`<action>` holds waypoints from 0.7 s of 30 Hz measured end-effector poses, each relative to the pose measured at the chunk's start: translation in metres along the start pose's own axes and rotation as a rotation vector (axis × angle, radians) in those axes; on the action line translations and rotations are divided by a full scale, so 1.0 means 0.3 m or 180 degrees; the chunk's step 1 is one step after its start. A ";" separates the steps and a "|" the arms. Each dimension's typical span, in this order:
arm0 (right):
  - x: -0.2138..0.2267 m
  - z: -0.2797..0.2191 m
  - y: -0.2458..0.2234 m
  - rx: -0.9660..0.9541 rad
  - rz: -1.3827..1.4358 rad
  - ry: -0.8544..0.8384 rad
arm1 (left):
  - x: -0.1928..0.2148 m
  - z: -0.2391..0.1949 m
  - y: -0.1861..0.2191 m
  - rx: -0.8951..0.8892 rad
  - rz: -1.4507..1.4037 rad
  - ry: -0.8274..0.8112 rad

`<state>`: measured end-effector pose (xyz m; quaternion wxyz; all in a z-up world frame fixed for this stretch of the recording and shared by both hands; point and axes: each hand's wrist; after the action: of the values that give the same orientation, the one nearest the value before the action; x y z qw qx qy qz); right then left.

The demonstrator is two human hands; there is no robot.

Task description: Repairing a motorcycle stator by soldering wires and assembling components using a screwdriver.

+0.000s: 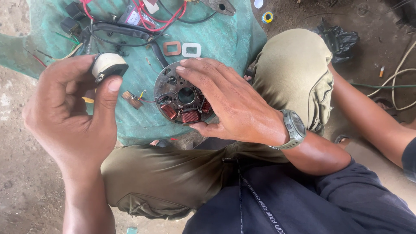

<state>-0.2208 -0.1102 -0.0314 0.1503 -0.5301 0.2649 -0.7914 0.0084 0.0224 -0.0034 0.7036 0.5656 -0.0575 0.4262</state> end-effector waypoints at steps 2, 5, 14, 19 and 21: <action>0.002 0.001 0.000 -0.0002 -0.0002 0.0006 | -0.002 0.002 0.000 -0.0012 -0.0025 -0.0005; 0.002 0.003 -0.003 0.0004 -0.0029 0.0019 | -0.002 0.003 0.001 0.0006 -0.0070 -0.0011; 0.000 0.002 0.000 -0.0007 -0.0005 0.0020 | -0.002 0.002 0.005 -0.0014 -0.0071 -0.0025; 0.001 0.001 0.000 -0.0010 -0.0030 0.0025 | -0.002 0.003 0.004 -0.0055 -0.0079 -0.0029; 0.001 0.002 -0.001 -0.0025 -0.0012 0.0019 | -0.002 0.002 0.002 -0.0005 -0.0092 -0.0040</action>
<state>-0.2203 -0.1104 -0.0309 0.1460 -0.5287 0.2674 -0.7922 0.0080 0.0216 -0.0032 0.7098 0.5685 -0.0540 0.4124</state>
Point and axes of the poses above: each hand's wrist, its own z-axis towards the middle knuckle, its own x-axis out of the back of the hand, y = z × x, and after that the axes turned 6 degrees about x, right-handed
